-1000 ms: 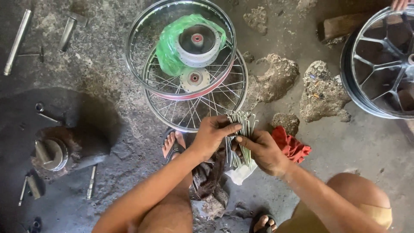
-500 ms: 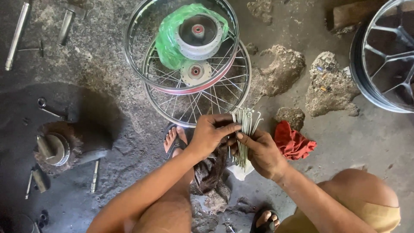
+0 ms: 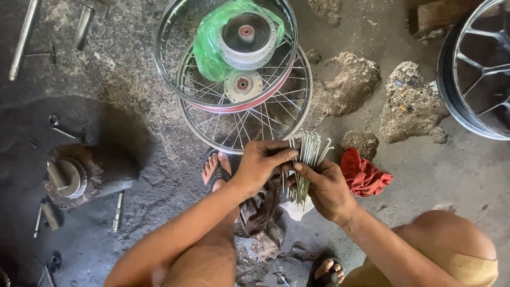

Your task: Sorting and aligning metal spokes in preparation for lacing a motorcycle wheel hub.

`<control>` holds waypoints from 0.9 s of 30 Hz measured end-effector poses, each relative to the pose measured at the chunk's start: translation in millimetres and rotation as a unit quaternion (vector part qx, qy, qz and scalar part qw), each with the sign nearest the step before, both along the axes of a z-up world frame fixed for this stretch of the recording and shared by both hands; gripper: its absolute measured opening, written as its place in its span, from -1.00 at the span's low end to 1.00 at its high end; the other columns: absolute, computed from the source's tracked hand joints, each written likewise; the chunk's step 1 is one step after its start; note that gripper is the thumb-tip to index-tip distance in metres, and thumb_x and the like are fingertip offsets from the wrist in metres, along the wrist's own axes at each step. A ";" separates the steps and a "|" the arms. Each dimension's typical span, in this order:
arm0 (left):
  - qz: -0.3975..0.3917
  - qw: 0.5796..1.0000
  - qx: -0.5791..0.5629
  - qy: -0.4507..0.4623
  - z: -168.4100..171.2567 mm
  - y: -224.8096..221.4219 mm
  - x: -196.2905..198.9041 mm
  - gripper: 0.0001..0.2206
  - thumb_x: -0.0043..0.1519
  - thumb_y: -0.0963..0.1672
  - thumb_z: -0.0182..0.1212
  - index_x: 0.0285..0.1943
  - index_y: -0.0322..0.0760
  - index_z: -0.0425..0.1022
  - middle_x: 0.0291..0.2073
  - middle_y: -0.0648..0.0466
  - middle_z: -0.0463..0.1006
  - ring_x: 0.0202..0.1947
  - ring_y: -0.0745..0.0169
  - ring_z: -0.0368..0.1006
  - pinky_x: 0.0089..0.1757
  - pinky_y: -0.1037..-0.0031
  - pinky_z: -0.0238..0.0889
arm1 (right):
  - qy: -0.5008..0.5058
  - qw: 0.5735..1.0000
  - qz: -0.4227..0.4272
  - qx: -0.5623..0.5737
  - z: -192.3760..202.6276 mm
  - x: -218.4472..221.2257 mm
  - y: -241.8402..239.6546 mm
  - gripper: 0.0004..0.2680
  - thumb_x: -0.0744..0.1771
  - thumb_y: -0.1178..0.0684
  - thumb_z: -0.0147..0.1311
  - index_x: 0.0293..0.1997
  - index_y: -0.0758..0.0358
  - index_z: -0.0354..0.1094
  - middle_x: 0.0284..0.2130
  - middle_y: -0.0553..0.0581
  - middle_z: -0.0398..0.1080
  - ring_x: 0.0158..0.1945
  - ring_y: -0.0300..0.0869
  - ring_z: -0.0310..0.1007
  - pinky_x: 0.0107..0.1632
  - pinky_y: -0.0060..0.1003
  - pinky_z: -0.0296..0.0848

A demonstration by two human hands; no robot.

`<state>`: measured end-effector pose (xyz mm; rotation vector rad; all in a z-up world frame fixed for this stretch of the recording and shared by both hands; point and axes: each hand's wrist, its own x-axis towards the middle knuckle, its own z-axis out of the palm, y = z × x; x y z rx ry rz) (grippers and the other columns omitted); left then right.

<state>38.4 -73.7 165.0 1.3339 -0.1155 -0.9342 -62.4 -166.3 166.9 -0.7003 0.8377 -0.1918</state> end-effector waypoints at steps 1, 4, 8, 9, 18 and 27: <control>0.001 1.000 0.000 0.000 0.2 0.3 -0.1 -0.89 -0.02 -0.24 0.27 -0.37 -0.48 0.51 -0.66 -0.11 0.46 -0.67 0.33 0.28 -0.57 0.59 0.09 | 0.000 1.000 0.001 0.000 0.6 0.4 0.2 -0.89 0.19 0.31 0.05 -0.34 0.58 0.25 -0.61 0.31 0.29 -0.60 0.05 0.42 -0.60 -0.20 0.43; -0.003 1.000 0.000 -0.002 1.1 0.3 -0.1 -0.89 -0.01 -0.24 0.26 -0.35 -0.47 0.51 -0.65 -0.12 0.47 -0.65 0.30 0.31 -0.55 0.57 0.14 | 0.007 1.000 -0.003 -0.011 4.6 2.9 0.5 -0.88 0.18 0.31 0.06 -0.32 0.57 0.26 -0.60 0.27 0.29 -0.60 -0.01 0.41 -0.59 -0.19 0.42; -0.019 1.000 -0.003 -0.007 1.9 -0.3 0.9 -0.90 0.00 -0.23 0.24 -0.35 -0.44 0.52 -0.63 -0.11 0.48 -0.60 0.28 0.35 -0.50 0.54 0.23 | 0.011 1.000 -0.008 -0.017 8.4 5.0 -0.1 -0.89 0.18 0.32 0.06 -0.33 0.56 0.27 -0.60 0.28 0.31 -0.62 -0.01 0.42 -0.61 -0.25 0.43; -0.024 1.000 -0.002 -0.012 2.1 -0.1 1.2 -0.89 0.01 -0.22 0.24 -0.34 -0.45 0.52 -0.62 -0.10 0.49 -0.59 0.29 0.33 -0.49 0.52 0.25 | 0.013 1.000 -0.009 -0.021 7.8 4.4 -0.1 -0.89 0.18 0.32 0.06 -0.33 0.57 0.27 -0.59 0.28 0.32 -0.62 -0.02 0.41 -0.61 -0.25 0.43; 0.001 1.000 0.001 0.002 1.6 -1.9 -3.2 -0.86 0.00 -0.22 0.24 -0.33 -0.49 0.50 -0.58 -0.11 0.46 -0.51 0.25 0.35 -0.44 0.47 0.33 | 0.011 1.000 0.002 -0.010 0.0 -3.8 0.7 -0.89 0.20 0.30 0.03 -0.30 0.55 0.27 -0.53 0.33 0.33 -0.62 -0.01 0.39 -0.60 -0.27 0.39; -0.031 0.999 0.034 -0.006 -3.2 0.2 -3.6 -0.78 0.01 -0.17 0.25 -0.24 -0.48 0.47 -0.49 -0.16 0.46 -0.44 0.12 0.37 -0.41 0.33 0.36 | 0.008 1.000 0.017 -0.002 -8.2 -9.7 4.3 -0.88 0.21 0.29 0.01 -0.28 0.56 0.28 -0.53 0.32 0.33 -0.65 -0.03 0.36 -0.61 -0.30 0.34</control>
